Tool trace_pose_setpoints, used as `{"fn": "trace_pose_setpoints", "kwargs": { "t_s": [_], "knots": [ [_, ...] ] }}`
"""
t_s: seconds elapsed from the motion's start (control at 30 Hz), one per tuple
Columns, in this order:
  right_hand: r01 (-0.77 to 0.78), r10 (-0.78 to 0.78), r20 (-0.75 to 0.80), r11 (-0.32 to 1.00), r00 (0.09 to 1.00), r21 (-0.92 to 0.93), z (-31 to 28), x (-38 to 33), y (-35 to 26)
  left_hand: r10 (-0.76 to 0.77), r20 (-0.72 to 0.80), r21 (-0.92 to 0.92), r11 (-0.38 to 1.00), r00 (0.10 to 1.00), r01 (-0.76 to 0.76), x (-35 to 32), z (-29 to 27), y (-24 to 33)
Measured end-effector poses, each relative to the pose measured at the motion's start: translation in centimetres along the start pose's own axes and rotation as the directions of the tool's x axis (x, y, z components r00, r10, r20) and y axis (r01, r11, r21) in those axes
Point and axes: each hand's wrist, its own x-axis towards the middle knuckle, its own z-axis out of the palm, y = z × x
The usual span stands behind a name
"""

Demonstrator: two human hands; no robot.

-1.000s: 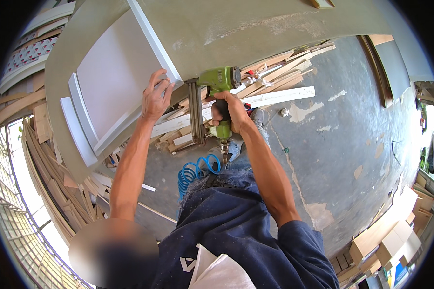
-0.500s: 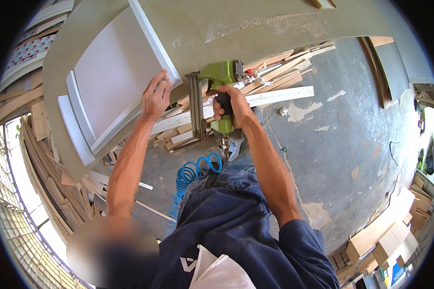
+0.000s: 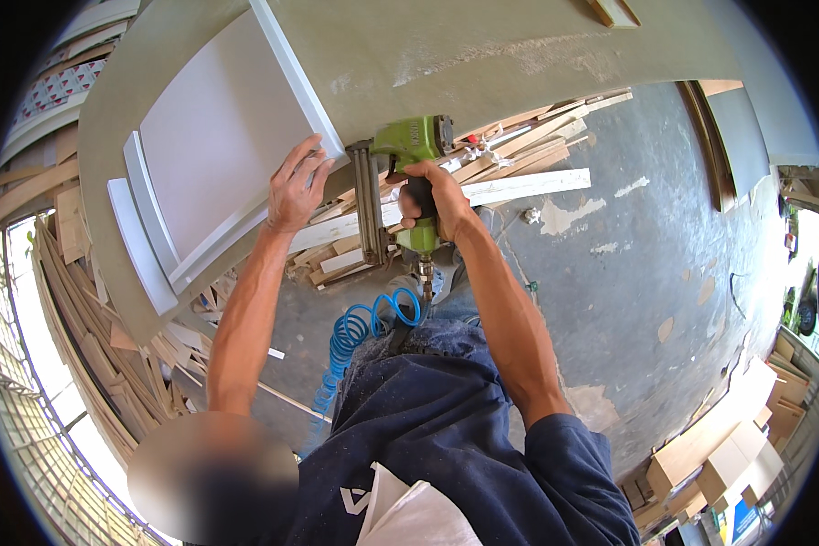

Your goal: The person assembles a white drawer unit by hand, placing a rectangular panel on a workbench and positioning side pieces against it. They then use a pneumatic nail gun to fasten the side pieces to the panel, securing the structure.

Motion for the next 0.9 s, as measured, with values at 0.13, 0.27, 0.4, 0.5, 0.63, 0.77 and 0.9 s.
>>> {"fn": "trace_pose_setpoints", "kwargs": {
  "t_s": [0.13,0.27,0.4,0.5,0.63,0.77,0.9],
  "knots": [
    [0.025,-0.025,0.010,1.000,1.000,0.002,0.0,0.2,0.1,-0.101,0.005,-0.061,0.993,0.995,0.101,0.2,0.0,0.0],
    [0.030,-0.030,-0.002,0.999,1.000,-0.024,0.2,0.2,0.0,-0.023,-0.023,-0.016,1.000,0.999,0.023,0.4,0.0,-0.2],
    [0.022,-0.022,0.003,0.999,1.000,-0.030,0.2,0.3,-0.1,-0.020,-0.021,-0.027,0.999,1.000,0.019,-0.1,0.2,-0.7],
    [0.028,-0.029,-0.005,0.999,1.000,-0.043,0.4,0.1,-0.2,-0.016,-0.035,0.011,1.000,0.999,0.017,0.2,0.2,-0.1],
    [0.025,-0.026,-0.017,0.997,1.000,-0.069,0.5,0.1,-0.2,-0.012,-0.035,0.056,0.998,0.999,0.014,0.4,0.3,0.4],
    [0.038,-0.041,-0.034,0.994,0.999,-0.100,0.9,-0.2,-0.3,-0.047,0.005,0.021,0.999,0.999,0.047,0.3,0.1,0.2],
    [0.059,-0.067,-0.046,0.986,0.997,-0.157,1.1,-0.4,-0.4,-0.073,-0.047,0.008,0.997,0.996,0.073,0.3,0.4,0.8]
  ]
}}
